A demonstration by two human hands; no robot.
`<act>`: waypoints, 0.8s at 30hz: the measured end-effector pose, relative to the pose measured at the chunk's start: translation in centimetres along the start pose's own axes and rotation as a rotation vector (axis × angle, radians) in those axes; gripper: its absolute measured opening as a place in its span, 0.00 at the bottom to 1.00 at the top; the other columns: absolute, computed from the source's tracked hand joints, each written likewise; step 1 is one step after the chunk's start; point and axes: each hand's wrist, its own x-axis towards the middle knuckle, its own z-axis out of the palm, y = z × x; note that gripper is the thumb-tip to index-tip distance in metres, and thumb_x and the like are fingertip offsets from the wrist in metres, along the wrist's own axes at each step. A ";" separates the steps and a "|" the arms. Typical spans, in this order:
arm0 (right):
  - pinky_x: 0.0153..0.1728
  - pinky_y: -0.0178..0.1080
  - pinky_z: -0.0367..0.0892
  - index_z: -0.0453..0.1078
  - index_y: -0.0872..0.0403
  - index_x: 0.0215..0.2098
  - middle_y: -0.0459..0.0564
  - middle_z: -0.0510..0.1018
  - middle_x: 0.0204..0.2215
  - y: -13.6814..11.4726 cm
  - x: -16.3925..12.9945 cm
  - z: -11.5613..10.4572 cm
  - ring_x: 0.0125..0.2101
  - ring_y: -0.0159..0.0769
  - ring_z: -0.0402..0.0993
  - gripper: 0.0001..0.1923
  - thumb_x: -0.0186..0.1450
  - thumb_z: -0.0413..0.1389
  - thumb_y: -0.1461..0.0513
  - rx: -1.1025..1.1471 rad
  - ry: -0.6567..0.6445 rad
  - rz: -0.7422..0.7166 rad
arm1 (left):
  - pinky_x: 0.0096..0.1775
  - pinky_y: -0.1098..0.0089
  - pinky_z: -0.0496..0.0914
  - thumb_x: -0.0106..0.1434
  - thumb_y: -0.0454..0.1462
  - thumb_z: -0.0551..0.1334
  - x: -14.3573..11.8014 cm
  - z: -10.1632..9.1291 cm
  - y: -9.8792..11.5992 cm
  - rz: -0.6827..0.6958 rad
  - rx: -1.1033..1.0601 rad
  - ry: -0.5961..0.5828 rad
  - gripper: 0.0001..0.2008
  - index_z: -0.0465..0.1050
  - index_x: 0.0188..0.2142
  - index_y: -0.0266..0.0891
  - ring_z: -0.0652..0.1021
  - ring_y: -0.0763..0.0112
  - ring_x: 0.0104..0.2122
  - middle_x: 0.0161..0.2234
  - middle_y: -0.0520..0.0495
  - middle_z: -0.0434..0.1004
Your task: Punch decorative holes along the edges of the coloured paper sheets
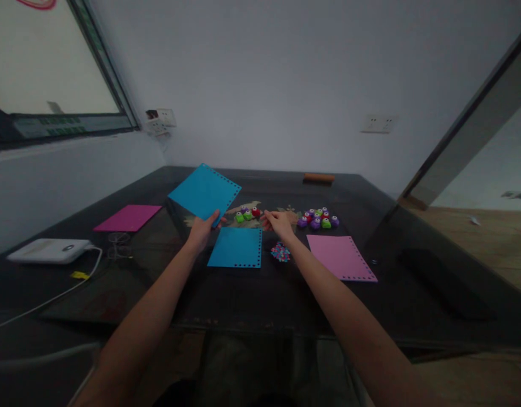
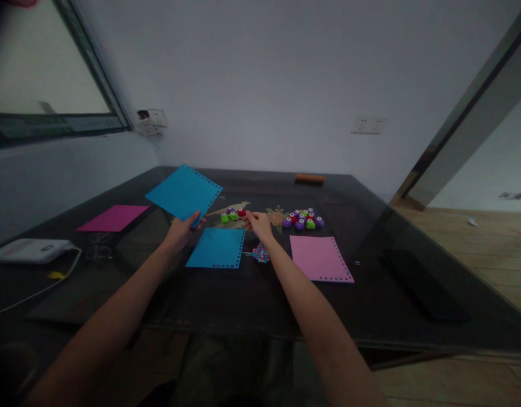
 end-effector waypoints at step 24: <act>0.41 0.38 0.64 0.63 0.47 0.56 0.57 0.64 0.51 0.6 4.7 3.5 0.44 0.42 0.71 0.22 0.63 0.53 0.60 -0.889 0.034 -0.051 | 0.25 0.71 0.62 0.49 0.47 0.65 -0.1 0.3 -0.2 0.011 0.111 0.001 0.16 0.73 0.27 0.35 0.70 0.73 0.20 0.24 0.47 0.77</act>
